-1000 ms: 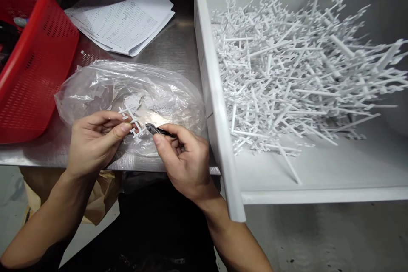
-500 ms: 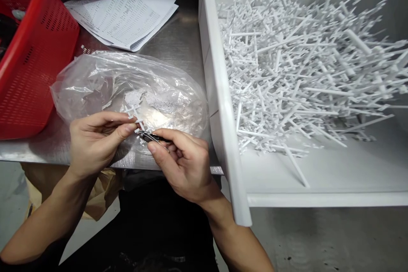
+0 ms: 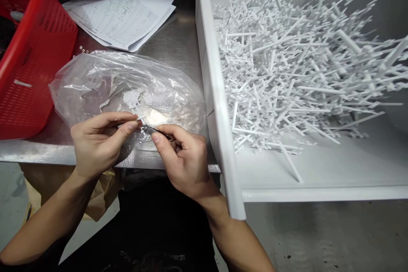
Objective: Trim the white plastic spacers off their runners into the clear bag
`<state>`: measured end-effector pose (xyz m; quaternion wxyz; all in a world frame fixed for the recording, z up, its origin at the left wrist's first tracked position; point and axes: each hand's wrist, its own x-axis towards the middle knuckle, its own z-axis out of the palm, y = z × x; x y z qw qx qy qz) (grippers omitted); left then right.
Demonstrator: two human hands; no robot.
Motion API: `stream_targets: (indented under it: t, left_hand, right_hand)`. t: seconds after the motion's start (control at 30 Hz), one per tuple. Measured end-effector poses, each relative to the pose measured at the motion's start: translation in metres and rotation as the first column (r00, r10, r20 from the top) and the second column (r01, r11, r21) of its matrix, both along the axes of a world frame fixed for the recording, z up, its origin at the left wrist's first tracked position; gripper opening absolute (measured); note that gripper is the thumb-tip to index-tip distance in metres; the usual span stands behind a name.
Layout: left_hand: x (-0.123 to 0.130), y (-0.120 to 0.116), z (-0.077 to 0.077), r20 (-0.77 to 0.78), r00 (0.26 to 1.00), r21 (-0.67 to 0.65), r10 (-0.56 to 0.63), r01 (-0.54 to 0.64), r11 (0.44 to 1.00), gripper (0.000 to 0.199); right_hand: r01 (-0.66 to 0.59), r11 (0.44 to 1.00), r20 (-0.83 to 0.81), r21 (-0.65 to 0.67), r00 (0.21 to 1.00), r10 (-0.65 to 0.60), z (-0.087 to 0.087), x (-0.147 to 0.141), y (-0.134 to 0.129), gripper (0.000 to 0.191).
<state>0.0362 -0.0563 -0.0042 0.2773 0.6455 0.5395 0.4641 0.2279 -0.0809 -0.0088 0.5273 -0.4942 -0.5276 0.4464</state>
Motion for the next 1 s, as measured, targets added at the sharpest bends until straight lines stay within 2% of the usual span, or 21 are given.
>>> stream_targets:
  t: [0.13,0.27,0.4,0.57,0.8,1.0]
  left_hand:
    - [0.001,0.001,0.001,0.008,1.0,-0.025,-0.015,0.015,1.0,0.008]
    - [0.001,0.0,0.001,-0.015,0.996,0.033,-0.091,0.091,0.995,0.008]
    - [-0.001,-0.001,0.001,-0.049,0.987,0.107,-0.152,0.157,0.982,0.009]
    - [-0.004,-0.001,0.0,-0.055,0.979,0.148,-0.195,0.201,0.968,0.011]
    - [-0.006,-0.001,0.003,-0.057,0.957,0.144,-0.284,0.289,0.946,0.011]
    - [-0.006,0.0,0.004,-0.04,0.944,0.122,-0.328,0.33,0.936,0.012]
  right_hand:
    - [0.038,0.997,-0.055,-0.072,0.998,-0.042,0.001,0.0,0.0,0.01]
    - [0.05,0.997,-0.059,-0.065,0.997,-0.054,-0.002,0.003,-0.001,0.009]
    - [0.077,0.997,-0.071,0.006,0.995,-0.076,-0.006,0.005,-0.005,0.012]
    - [0.095,0.984,-0.028,0.152,0.995,-0.091,-0.005,0.003,-0.009,0.027]
    - [0.113,0.99,-0.112,0.079,0.988,-0.104,0.007,-0.007,0.003,0.017]
    - [0.091,0.991,-0.056,0.095,0.995,-0.086,0.007,-0.006,0.003,0.017]
